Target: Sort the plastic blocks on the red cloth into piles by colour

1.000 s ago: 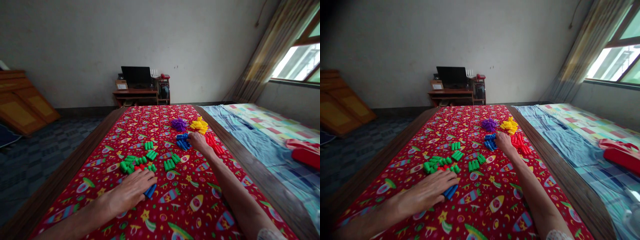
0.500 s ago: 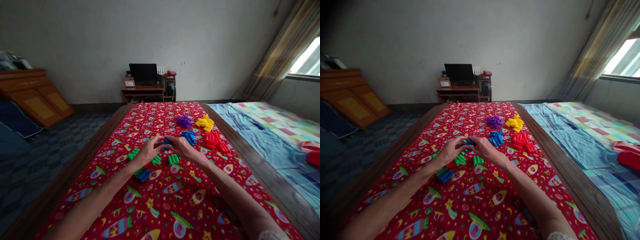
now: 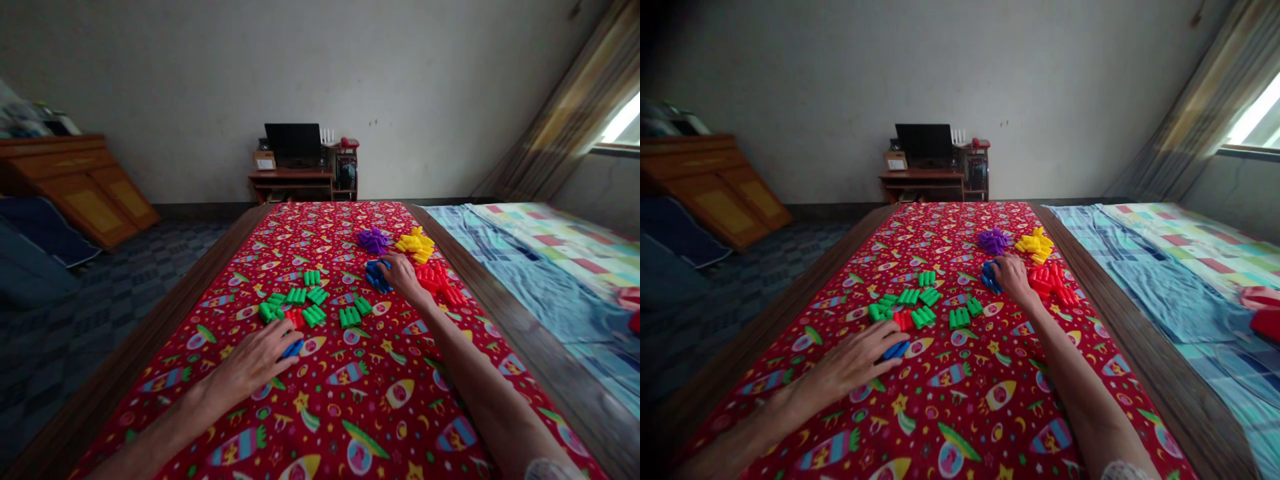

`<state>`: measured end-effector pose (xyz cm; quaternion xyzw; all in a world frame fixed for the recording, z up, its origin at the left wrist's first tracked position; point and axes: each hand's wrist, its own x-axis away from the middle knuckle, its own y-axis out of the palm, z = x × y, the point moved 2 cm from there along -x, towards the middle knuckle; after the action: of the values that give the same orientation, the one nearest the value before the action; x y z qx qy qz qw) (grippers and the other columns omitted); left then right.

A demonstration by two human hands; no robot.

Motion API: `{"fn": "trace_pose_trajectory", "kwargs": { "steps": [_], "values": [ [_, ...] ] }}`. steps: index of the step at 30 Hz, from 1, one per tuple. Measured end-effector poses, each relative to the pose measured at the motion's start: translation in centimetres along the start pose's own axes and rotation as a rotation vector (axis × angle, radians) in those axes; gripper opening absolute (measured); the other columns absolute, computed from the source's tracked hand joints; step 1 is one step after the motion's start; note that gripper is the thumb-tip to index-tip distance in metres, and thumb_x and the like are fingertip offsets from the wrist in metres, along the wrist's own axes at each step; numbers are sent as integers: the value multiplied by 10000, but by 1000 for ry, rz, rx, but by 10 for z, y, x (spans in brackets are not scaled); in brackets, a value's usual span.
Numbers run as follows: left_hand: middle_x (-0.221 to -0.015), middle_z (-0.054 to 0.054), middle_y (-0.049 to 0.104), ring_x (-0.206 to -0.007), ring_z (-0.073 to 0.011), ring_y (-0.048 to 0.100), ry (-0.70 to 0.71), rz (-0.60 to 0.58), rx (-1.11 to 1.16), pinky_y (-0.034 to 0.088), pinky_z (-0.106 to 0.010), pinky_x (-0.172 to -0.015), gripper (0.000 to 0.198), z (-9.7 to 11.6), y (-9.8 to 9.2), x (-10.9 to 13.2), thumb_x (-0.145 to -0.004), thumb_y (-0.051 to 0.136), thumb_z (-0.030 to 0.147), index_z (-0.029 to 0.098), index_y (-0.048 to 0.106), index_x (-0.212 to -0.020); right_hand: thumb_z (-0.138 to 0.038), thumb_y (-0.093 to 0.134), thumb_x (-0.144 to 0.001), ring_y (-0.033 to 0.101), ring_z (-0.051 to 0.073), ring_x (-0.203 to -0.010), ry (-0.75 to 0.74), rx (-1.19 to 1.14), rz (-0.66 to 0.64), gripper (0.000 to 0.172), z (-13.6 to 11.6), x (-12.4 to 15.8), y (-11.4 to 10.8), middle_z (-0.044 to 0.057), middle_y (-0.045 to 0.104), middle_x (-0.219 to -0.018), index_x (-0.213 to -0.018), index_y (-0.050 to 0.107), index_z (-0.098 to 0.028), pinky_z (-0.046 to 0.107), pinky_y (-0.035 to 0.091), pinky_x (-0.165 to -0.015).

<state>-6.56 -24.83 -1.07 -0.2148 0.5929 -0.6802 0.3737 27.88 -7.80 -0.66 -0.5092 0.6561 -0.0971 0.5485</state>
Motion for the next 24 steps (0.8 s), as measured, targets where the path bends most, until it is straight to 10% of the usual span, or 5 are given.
{"fn": "trace_pose_trajectory", "kwargs": {
  "steps": [5,13,19,24],
  "values": [
    [-1160,-44,644,-1123,-194,586,-63,100,65,467,-328,-988,312,9,0,-29,-912,431,198,257,566,-1187,-256,547,-864,636,243,-1009,-45,-110,84,227,-15,-4,-6,149,707,-1038,-1005,687,-145,394,480,-900],
    [-1005,-28,689,-934,-210,677,-199,358,308,557,-335,-820,337,14,-20,-101,-837,608,276,244,509,-1157,-283,516,-908,649,142,-725,-261,-573,-503,283,-125,17,-13,48,741,-891,-1090,702,-173,203,444,-639],
    [-970,-46,670,-838,-187,664,-147,407,299,558,-319,-773,130,12,-17,-112,-851,566,261,211,582,-969,-202,523,-861,551,100,-597,-86,-359,-285,215,-83,-4,-25,17,670,-674,-856,724,-129,188,358,-571],
    [-967,-53,694,-928,-209,657,-116,303,200,518,-322,-859,153,-13,-27,-106,-838,556,292,216,654,-927,-249,505,-907,543,95,-595,-227,-281,-505,235,-89,-4,-27,15,652,-681,-871,710,-138,195,348,-572]
  ]
}}
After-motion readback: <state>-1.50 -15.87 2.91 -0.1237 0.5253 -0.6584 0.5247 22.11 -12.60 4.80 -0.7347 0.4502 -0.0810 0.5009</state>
